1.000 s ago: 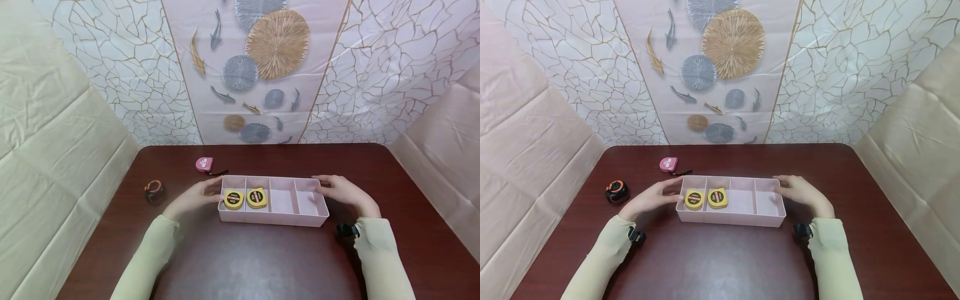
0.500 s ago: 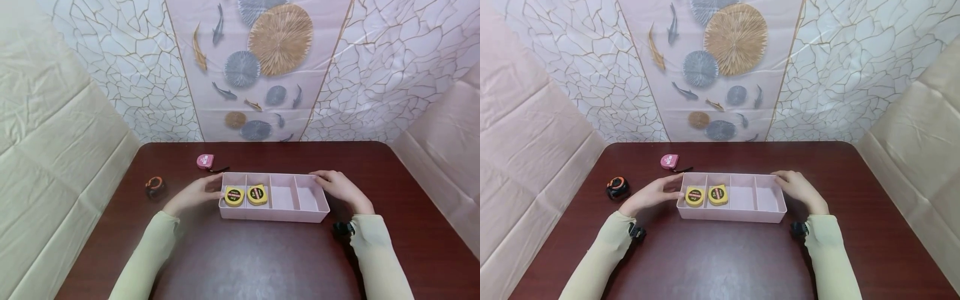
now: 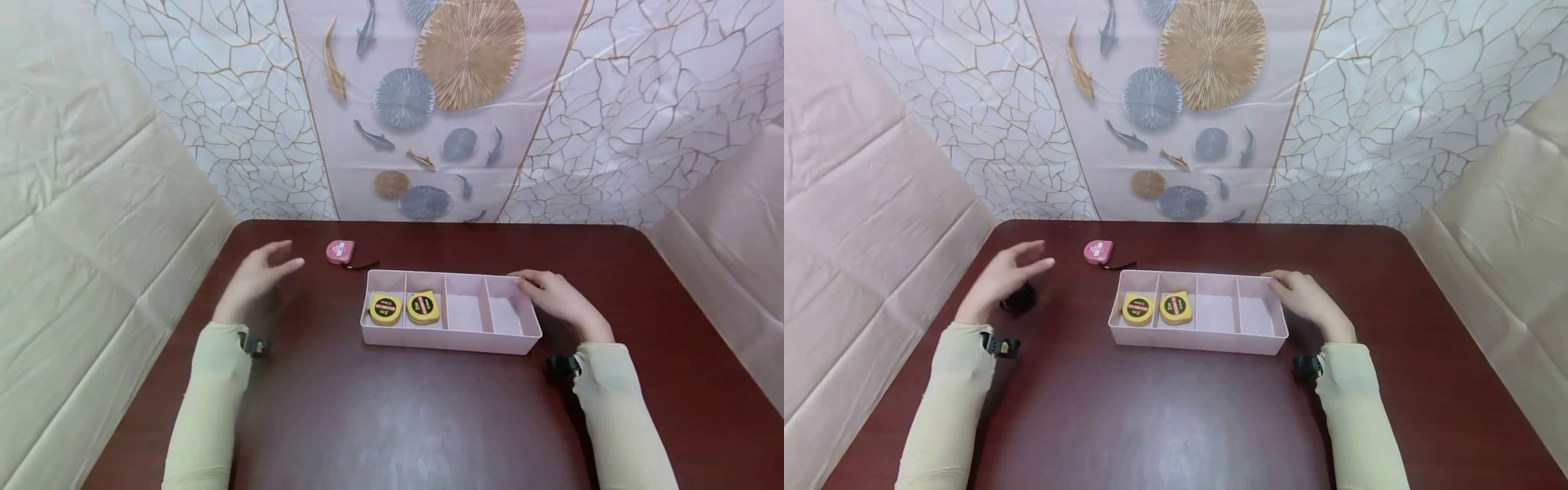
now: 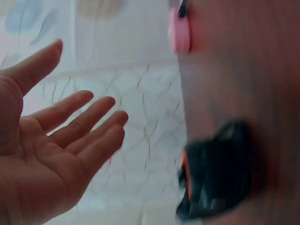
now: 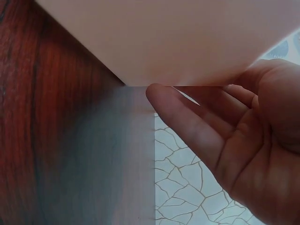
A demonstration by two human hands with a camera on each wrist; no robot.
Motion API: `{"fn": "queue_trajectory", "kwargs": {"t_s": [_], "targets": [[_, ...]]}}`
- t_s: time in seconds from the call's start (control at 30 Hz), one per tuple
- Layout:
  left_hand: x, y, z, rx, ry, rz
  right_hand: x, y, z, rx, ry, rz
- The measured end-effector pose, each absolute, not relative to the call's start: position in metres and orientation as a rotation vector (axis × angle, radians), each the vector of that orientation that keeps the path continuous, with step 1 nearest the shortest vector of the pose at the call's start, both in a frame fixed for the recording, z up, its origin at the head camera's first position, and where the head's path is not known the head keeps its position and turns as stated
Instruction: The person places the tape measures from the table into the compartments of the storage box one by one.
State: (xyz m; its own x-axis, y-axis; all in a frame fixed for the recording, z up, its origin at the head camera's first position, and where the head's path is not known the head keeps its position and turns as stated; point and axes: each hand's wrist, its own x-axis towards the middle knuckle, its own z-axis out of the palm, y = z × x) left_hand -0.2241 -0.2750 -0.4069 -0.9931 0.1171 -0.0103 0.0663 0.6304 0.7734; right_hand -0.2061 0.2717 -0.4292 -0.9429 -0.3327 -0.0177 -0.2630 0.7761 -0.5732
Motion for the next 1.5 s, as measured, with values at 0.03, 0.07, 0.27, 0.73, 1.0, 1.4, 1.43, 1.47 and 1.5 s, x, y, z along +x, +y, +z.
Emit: {"fn": "queue_trajectory", "kwargs": {"t_s": [0.03, 0.07, 0.27, 0.73, 1.0, 1.4, 1.43, 1.47, 1.5], "targets": [[-0.225, -0.280, -0.403, 0.113, 2.781, 1.324, -0.207, 0.272, -0.428, -0.476, 2.851, -0.892], [-0.226, -0.285, -0.400, 0.082, 2.776, 1.330, -0.208, 0.274, -0.428, -0.476, 2.851, -0.891], [-0.225, -0.305, -0.404, 0.000, 2.759, 1.298, -0.209, 0.275, -0.430, -0.479, 2.834, -0.908], [-0.225, -0.330, -0.423, -0.075, 2.633, 1.297, -0.204, 0.273, -0.437, -0.464, 2.763, -1.013], [-0.227, -0.328, -0.433, -0.062, 2.631, 1.221, -0.209, 0.275, -0.437, -0.455, 2.759, -1.030], [-0.223, -0.330, -0.440, -0.029, 2.666, 1.158, -0.210, 0.278, -0.438, -0.462, 2.746, -1.055], [-0.222, -0.331, -0.441, -0.021, 2.669, 1.143, -0.210, 0.278, -0.438, -0.463, 2.744, -1.055], [-0.221, -0.331, -0.442, -0.012, 2.673, 1.132, -0.210, 0.279, -0.438, -0.462, 2.745, -1.056], [-0.221, -0.332, -0.442, -0.005, 2.678, 1.126, -0.210, 0.279, -0.437, -0.460, 2.747, -1.064]]}}
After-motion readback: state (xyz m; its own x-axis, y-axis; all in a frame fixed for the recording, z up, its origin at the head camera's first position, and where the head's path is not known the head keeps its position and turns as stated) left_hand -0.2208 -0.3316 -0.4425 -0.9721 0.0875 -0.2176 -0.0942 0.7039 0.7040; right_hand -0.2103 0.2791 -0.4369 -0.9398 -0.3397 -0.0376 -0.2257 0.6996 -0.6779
